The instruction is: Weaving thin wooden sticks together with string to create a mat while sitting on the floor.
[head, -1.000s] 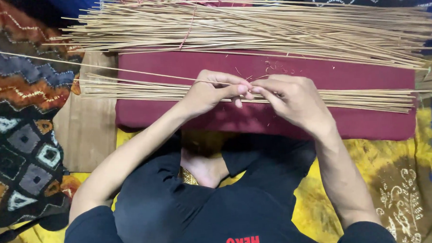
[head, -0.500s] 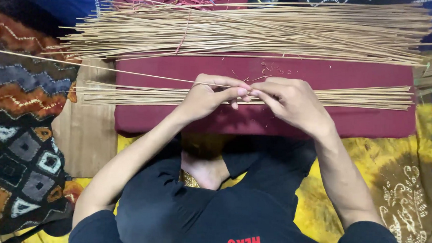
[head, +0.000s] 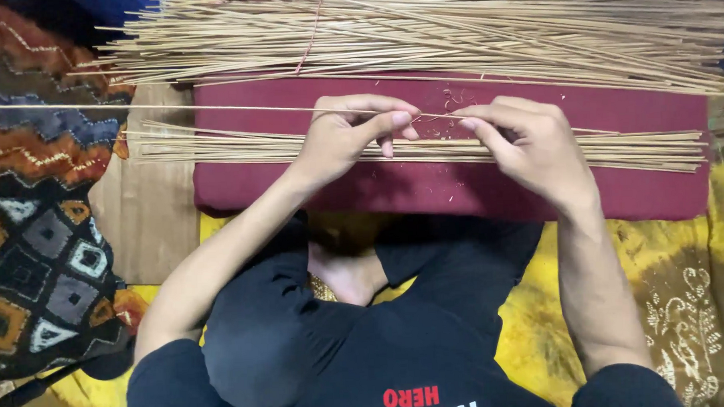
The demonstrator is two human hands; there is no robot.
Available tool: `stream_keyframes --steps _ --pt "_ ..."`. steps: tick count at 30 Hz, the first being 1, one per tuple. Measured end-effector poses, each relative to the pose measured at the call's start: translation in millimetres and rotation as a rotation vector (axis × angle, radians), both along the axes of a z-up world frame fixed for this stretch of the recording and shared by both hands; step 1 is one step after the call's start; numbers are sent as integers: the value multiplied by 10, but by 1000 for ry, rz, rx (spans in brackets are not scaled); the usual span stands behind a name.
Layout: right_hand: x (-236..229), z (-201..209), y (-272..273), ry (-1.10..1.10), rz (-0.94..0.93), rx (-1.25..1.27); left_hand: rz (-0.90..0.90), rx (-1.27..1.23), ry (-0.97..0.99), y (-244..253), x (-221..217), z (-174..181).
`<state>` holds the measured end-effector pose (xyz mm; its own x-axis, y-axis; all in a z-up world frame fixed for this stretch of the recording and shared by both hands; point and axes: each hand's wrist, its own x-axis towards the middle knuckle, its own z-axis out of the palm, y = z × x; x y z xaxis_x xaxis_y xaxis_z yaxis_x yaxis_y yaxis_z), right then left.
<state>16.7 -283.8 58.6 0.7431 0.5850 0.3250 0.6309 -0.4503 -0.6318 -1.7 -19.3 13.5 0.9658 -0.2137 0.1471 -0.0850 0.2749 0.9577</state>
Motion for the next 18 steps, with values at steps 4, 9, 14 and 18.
stream_keyframes --steps 4,9,14,18 --pt "-24 -97 -48 20 -24 14 -7 -43 22 -64 -13 -55" --pt "-58 50 11 41 31 7 -65 -17 26 -27 -20 -52" --pt "-60 151 -7 75 -109 -42 -103 5 85 67 -14 28" --pt "-139 167 142 61 -59 -65 -197 20 71 -33 -48 15"
